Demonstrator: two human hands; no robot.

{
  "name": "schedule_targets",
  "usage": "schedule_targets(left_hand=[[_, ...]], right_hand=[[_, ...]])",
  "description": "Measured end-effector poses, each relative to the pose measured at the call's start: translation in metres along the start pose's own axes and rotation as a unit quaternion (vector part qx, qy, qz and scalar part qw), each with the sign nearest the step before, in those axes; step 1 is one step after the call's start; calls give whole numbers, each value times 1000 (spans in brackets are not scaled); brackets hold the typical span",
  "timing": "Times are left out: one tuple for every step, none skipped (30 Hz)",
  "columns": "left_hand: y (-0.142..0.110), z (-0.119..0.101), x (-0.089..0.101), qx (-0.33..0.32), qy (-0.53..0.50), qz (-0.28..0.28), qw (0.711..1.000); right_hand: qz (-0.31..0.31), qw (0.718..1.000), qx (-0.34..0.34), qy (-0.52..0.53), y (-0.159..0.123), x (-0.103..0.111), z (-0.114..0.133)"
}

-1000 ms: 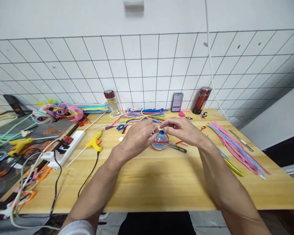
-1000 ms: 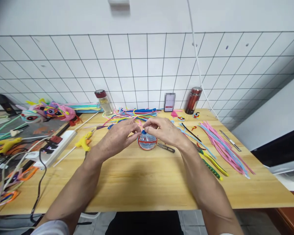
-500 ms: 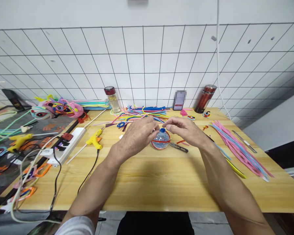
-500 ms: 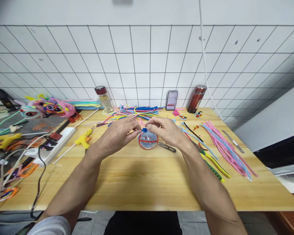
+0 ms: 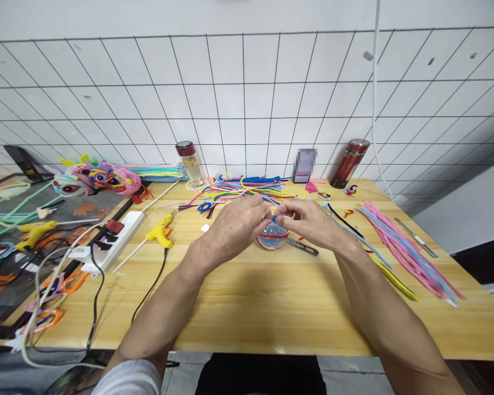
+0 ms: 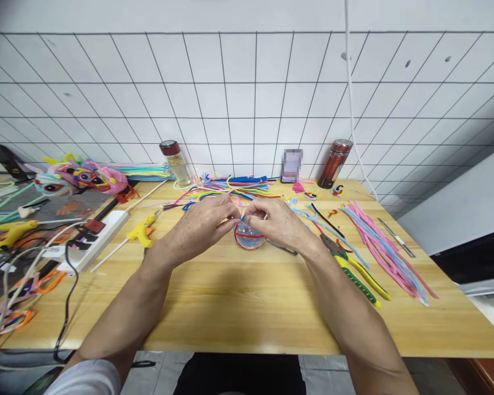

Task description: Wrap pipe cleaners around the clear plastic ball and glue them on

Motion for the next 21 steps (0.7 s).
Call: schedule_targets(left_hand=[[0,1,0,2,-1,0,1000],[0,1,1,4,-3,-2,1000],[0,2,2,6,-4,-5,1000],[0,2,3,7,-5,-9,1000],[0,2,4,7,-5,-12,1000],[-1,3,4,7,-4,-13,1000],[-1,3,5,6,-3,-13,1000],[-1,3,4,6,-1,-12,1000],[-1,3,4,6,0,-12,1000],[-1,3,4,7,2,-11,1000],[-1,4,4,7,3,-10,1000],[0,4,3,7,4,-9,1000],[0,3,3,8,6,-7,1000],[0,3,2,8,8,-5,1000],[0,3,2,8,9,-1,1000],[0,2,1,8,10,2,1000],[0,2,0,9,11,5,1000],[0,2,0,9,11,5,1000],[0,2,0,9,10,4,1000],[0,2,0,9,8,1,1000],[0,2,0,8,7,-3,1000]], right_hand=[[1,1000,3,2,0,0,0],[5,1000,5,6,0,1,1],[9,1000,9,12,-1,1,2],[16,1000,12,21,-1,1,3],[22,999,13,32,-1,2,4],[27,999,14,42,-1,2,5],[28,998,12,50,-1,3,5],[25,998,9,53,-1,4,4],[19,998,6,52,-1,5,4],[11,999,3,48,-1,6,3],[2,999,1,40,-1,6,2],[-6,999,-1,31,-1,6,2],[-13,1000,-1,21,-2,6,1],[-19,1000,0,10,-2,6,1],[-25,1000,3,0,-2,5,1],[-31,999,7,-11,-2,5,2],[-36,999,12,-20,-3,4,3],[-41,999,17,-26,-3,4,3],[-46,998,20,-31,-3,3,4],[-50,998,22,-33,-2,3,4],[-52,998,21,-32,-2,3,4]])
Point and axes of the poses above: each hand's wrist, its own y-axis towards the middle knuckle, its own x-axis out of the back of the hand, z = x × y, the point moved 10 cm from there along y, towards the middle knuckle, and after that the axes turned 4 degrees about -x, right-handed, at the moved point
